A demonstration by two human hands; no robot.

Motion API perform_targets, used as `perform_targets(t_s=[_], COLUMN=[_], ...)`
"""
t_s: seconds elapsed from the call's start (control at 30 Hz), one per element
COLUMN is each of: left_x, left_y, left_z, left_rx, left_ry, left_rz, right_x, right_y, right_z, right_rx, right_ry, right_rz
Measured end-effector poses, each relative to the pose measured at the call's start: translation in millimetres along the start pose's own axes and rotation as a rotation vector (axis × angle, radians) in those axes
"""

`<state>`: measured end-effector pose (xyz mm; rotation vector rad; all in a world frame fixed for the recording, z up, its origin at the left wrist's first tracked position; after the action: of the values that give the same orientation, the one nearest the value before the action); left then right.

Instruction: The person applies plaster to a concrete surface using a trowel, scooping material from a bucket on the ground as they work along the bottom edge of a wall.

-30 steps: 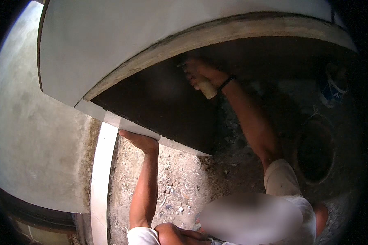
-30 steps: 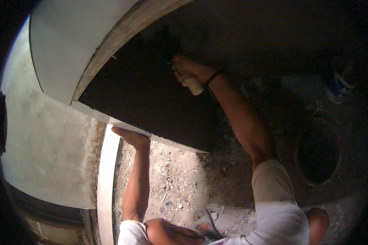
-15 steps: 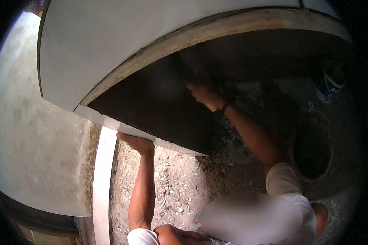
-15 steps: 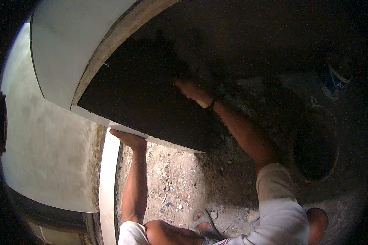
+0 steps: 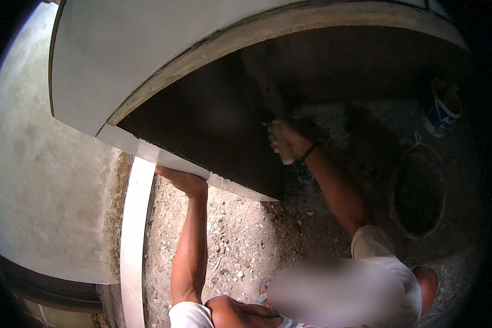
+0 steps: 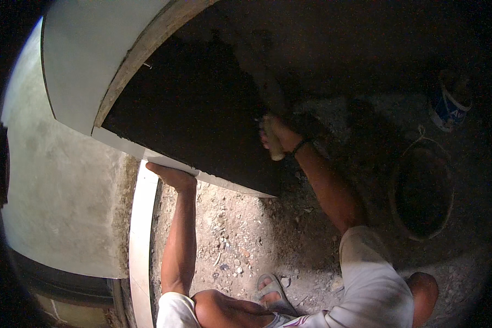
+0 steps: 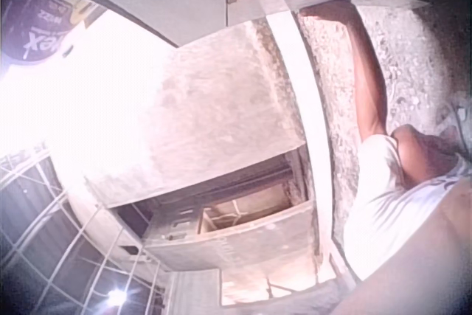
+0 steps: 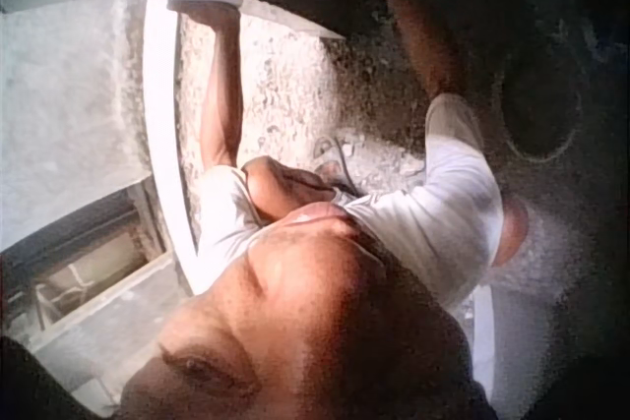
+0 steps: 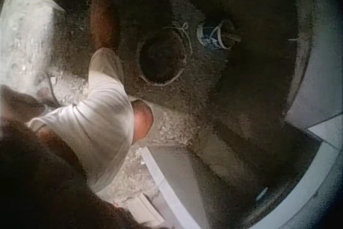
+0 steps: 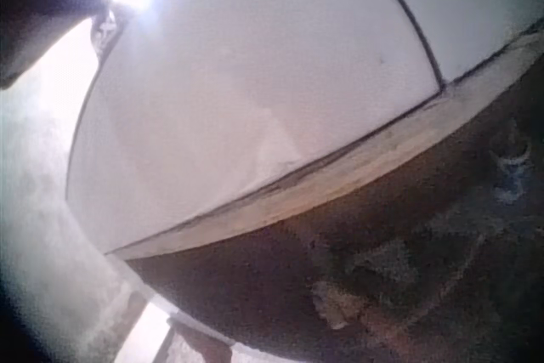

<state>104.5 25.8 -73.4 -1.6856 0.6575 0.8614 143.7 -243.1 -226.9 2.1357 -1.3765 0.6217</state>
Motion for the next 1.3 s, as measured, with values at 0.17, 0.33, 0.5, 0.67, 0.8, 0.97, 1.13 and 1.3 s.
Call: perform_targets(t_s=[0.17, 0.33, 0.5, 0.67, 0.8, 0.97, 1.13, 1.3], left_x=[-10.1, -25.5, -35.2, -25.2, -20.2, -15.7, -32.7, -16.2], left_y=[2.1, 5.6, 2.3, 15.3, -11.3, 8.4, -1.1, -4.0], left_z=[-3.7, -14.1, -10.7, -41.1, 6.0, -18.4, -6.8, 3.0], left_rx=[-0.036, -0.105, -0.024, 0.008, 0.123, -0.018, -0.017, -0.142], left_ry=[-0.053, -0.046, -0.089, -0.06, -0.108, -0.238, -0.226, -0.348], left_rz=[-0.038, 0.033, -0.044, -0.148, -0.121, -0.085, -0.147, -0.138], right_x=[39.6, 33.9, -4.0, -62.3, -84.6, -80.2, -91.5, -116.8], right_y=[32.5, 98.0, 68.3, 18.1, 30.3, 45.9, 85.9, 159.7], right_z=[-107.8, -165.6, -109.3, 63.4, 17.5, 15.6, -95.9, -121.9], right_rx=[0.057, 0.168, -0.123, -0.28, -0.122, -0.238, -0.137, 0.182], right_ry=[0.15, 0.482, 0.861, 0.306, 0.158, -0.033, 0.236, 0.434], right_rz=[0.178, 0.292, 0.701, 0.006, 0.093, -0.076, 0.103, 0.237])
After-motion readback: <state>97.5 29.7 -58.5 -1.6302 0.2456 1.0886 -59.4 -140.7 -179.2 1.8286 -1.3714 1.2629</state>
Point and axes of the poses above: each hand's wrist, its own y-axis away from the middle knuckle, its own z-axis out of the back of the hand, x = y × z, the point moved 4 cm from there along -y, towards the middle knuckle
